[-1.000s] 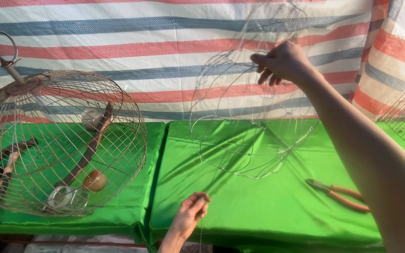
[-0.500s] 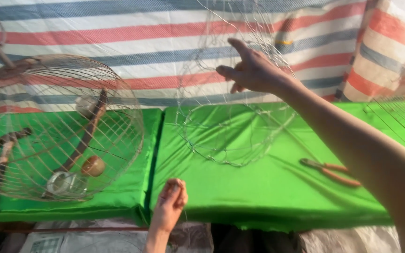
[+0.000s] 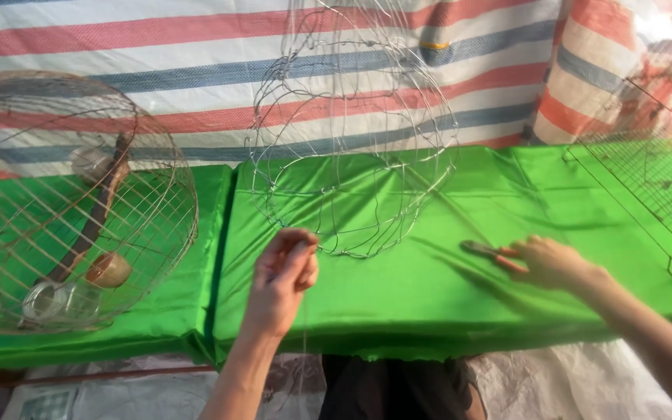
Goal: The person assembles a wire birdcage by hand, wrapping thin wire around the frame and securing it with pliers. They repeatedly wrap, twist, and cut wire segments to reinforce the structure.
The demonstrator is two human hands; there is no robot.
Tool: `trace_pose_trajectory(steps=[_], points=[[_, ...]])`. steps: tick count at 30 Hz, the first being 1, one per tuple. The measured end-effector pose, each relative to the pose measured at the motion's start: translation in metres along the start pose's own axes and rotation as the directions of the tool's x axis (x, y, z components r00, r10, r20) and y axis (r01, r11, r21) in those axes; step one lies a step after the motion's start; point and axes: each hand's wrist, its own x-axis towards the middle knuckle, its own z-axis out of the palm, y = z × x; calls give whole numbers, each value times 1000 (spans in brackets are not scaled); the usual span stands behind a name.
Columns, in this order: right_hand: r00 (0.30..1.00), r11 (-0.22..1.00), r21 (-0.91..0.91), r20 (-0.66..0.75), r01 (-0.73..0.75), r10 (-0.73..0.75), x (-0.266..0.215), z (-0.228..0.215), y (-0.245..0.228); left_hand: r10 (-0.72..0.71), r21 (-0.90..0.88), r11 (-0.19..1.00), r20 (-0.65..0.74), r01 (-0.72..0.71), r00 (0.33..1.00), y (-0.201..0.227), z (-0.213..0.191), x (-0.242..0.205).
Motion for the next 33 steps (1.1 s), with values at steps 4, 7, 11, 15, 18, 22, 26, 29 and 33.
trace_pose_trajectory(steps=[4,7,11,15,18,22,26,29,33], points=[[996,995,90,-79,37,-30,4,31,11,-17,104,994,-62,23,998,-15,33,18],[994,996,88,-104,34,-25,23,47,18,20,132,991,-88,-8,996,-19,44,24],[977,991,-128,-207,27,-53,44,64,28,140,140,982,-89,-127,986,-24,42,14],[992,999,46,-125,17,-11,40,58,19,230,141,966,-92,-216,969,-20,15,1],[991,990,123,-107,-70,84,33,53,13,273,162,954,-123,-252,954,-3,-2,-13],[994,991,111,-67,-72,80,31,47,5,321,236,933,-205,-271,925,19,-25,-24],[982,973,206,-129,-108,136,55,64,16,315,230,941,-328,-248,891,33,-45,-31],[963,982,72,-197,-174,185,47,49,12,352,227,930,-320,-290,879,39,-48,-36],[934,957,284,-321,-61,155,61,72,43,355,220,927,-242,-305,903,56,-9,-39]])
